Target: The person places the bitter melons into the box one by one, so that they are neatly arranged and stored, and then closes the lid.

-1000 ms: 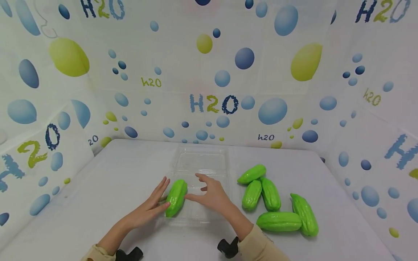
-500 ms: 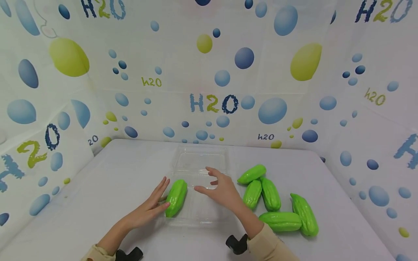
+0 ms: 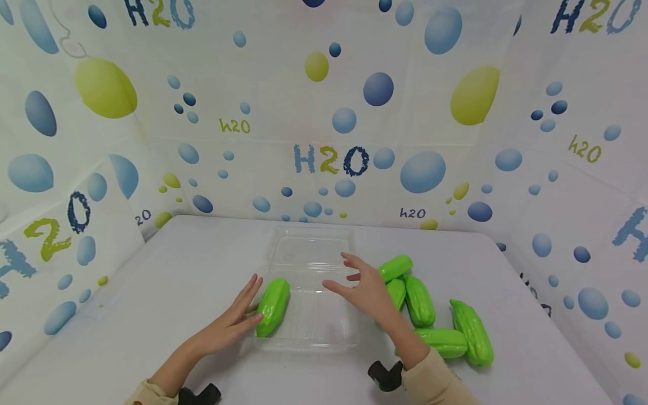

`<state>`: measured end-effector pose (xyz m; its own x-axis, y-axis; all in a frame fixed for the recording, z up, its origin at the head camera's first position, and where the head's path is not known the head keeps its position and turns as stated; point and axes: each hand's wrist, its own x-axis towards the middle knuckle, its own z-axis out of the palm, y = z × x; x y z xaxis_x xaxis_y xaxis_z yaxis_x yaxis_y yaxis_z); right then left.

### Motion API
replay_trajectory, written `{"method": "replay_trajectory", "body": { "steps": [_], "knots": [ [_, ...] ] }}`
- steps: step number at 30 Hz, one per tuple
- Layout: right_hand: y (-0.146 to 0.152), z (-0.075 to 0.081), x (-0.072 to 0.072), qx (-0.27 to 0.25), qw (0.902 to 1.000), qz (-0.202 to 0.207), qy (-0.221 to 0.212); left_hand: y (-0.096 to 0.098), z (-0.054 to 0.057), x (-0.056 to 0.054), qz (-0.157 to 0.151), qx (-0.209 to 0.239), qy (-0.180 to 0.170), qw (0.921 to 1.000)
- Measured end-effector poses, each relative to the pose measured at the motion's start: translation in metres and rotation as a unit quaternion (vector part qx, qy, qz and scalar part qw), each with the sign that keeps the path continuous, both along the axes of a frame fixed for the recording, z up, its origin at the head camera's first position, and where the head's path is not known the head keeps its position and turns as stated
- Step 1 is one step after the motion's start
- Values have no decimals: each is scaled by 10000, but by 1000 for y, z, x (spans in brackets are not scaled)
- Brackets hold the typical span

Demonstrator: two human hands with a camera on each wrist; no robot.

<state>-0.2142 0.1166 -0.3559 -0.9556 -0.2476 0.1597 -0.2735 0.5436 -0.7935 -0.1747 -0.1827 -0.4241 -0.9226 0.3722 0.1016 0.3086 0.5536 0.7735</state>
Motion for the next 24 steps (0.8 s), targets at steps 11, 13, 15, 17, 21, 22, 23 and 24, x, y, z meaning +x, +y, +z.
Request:
{"method": "replay_trajectory", "body": {
  "steps": [11, 13, 15, 17, 21, 22, 23, 24],
  "knots": [
    [17, 0, -3, 46, 9994, -346, 86, 0, 0, 0, -12, 2, -8, 10000],
    [20, -2, -4, 27, 9991, -402, 126, 0, 0, 1, -10, 3, -26, 10000],
    [24, -3, -5, 33, 9989, -455, 116, 1, 1, 1, -12, -2, -32, 10000],
    [29, -4, -6, 57, 9985, -530, 129, 1, 1, 1, -8, -3, -34, 10000],
    [37, -1, -4, 211, 9970, -726, 140, 0, 1, 1, -15, -6, -21, 10000],
    [40, 0, -4, 259, 9967, -756, 149, 0, 1, 1, -9, -8, -19, 10000],
    [42, 1, -4, 296, 9965, -765, 131, 0, 1, 1, -4, -4, -19, 10000],
    [44, 2, -3, 322, 9964, -777, 130, 0, 1, 1, -1, -7, -17, 10000]
  ]
}}
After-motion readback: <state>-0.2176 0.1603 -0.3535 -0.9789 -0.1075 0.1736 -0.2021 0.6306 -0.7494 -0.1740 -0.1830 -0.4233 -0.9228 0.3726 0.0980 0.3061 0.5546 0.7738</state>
